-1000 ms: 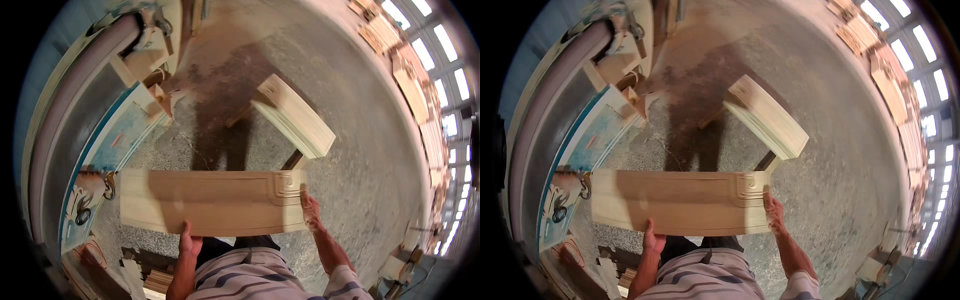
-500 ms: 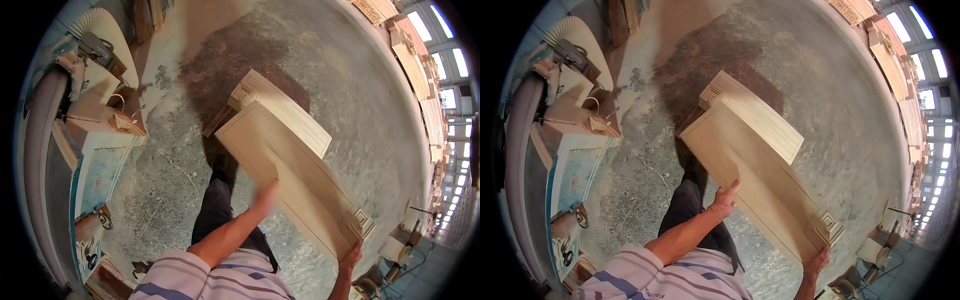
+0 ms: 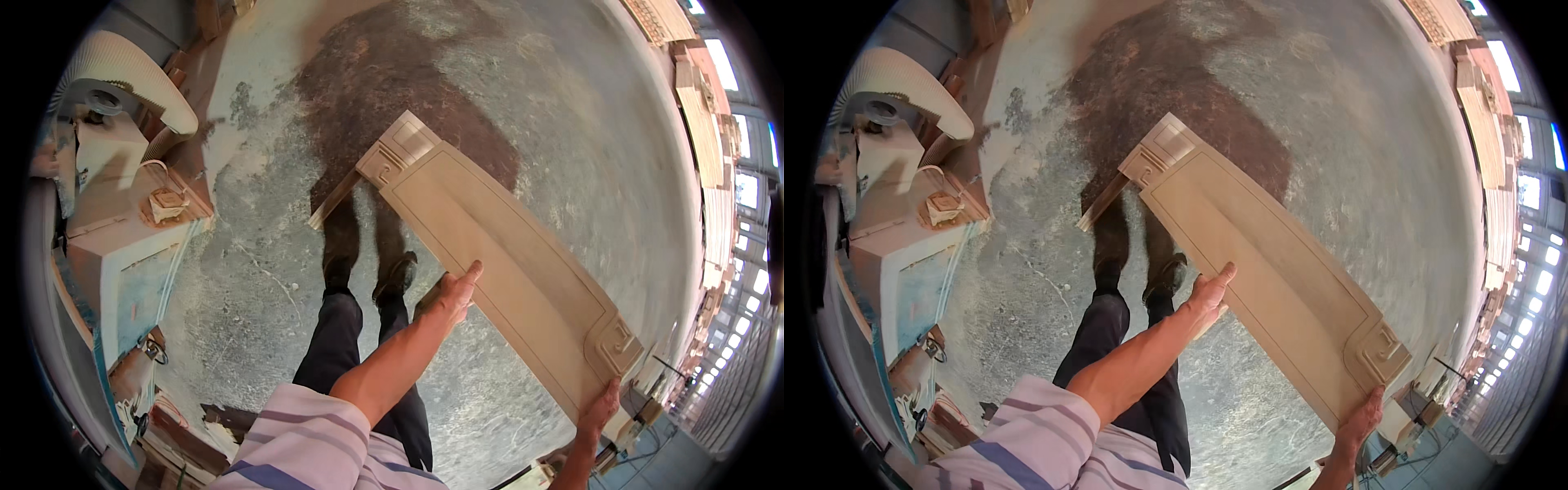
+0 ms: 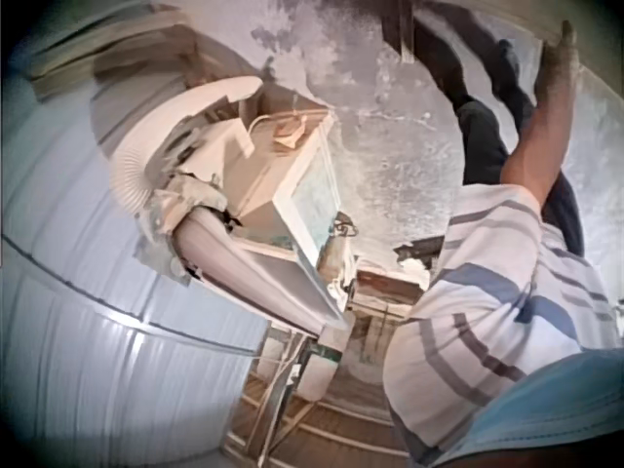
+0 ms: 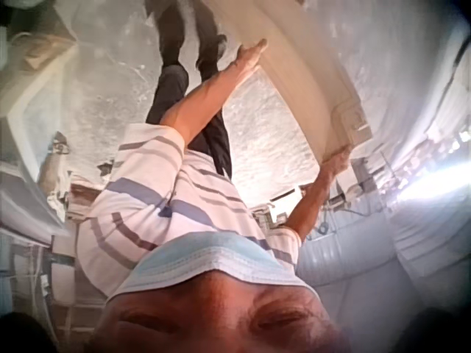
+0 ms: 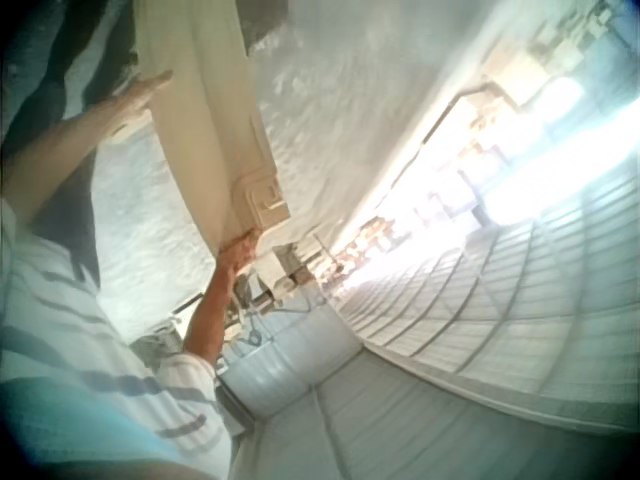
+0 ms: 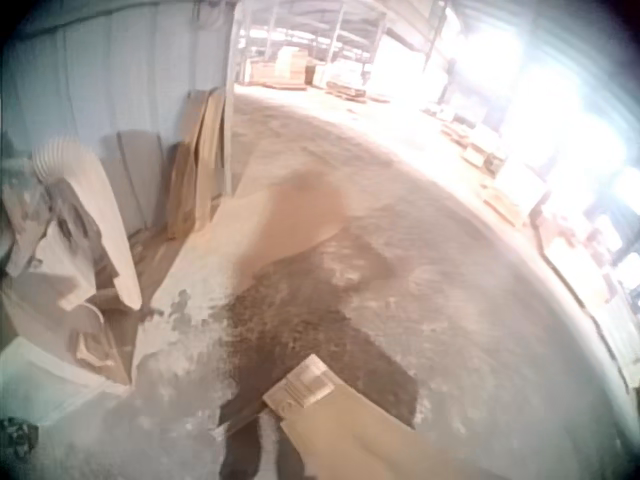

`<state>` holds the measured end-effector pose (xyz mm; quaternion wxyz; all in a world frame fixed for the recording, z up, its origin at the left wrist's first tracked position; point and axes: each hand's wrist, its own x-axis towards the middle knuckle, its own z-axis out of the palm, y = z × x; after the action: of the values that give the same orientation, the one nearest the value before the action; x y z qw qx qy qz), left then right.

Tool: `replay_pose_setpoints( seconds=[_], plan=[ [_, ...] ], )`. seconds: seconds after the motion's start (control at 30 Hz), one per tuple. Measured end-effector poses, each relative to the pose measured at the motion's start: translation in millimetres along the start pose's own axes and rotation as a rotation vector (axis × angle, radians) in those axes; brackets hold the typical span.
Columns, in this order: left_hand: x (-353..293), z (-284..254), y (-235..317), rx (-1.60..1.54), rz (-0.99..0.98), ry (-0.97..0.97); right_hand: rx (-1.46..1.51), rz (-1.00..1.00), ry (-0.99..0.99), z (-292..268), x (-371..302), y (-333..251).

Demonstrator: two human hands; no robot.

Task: The person walks through a workshop carrying a bucket, then places it down. They pick up a carved wooden panel and repeatedly rub its surface against a stationary belt sander. The person flips the panel to sand different sides and edges, then stacks the finished piece on a small wooden stand.

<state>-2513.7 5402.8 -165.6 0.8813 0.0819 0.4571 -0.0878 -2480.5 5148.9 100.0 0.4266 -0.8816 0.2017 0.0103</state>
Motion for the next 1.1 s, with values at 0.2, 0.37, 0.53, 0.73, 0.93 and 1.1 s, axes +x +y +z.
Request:
replay_pose_setpoints(
  seconds=[0.2,0.37,0.53,0.73,0.93,1.1],
  plan=[
    [14,24,13,-0.064,-0.002,-0.023,-0.167,-0.025,-0.012,11,58,-17],
    [26,29,11,-0.104,0.082,0.0,-0.169,0.021,0.013,18,78,-19],
    [18,44,19,-0.079,0.114,0.099,-0.195,-0.017,0.052,13,93,-9],
    [27,40,13,-0.133,0.108,0.062,-0.115,0.041,0.009,14,94,-13],
    [27,35,12,-0.125,0.06,-0.038,-0.073,-0.022,-0.046,17,85,-8],
    [-14,22,14,-0.115,0.011,-0.034,-0.103,-0.055,0.009,1,60,-2]
  ],
)
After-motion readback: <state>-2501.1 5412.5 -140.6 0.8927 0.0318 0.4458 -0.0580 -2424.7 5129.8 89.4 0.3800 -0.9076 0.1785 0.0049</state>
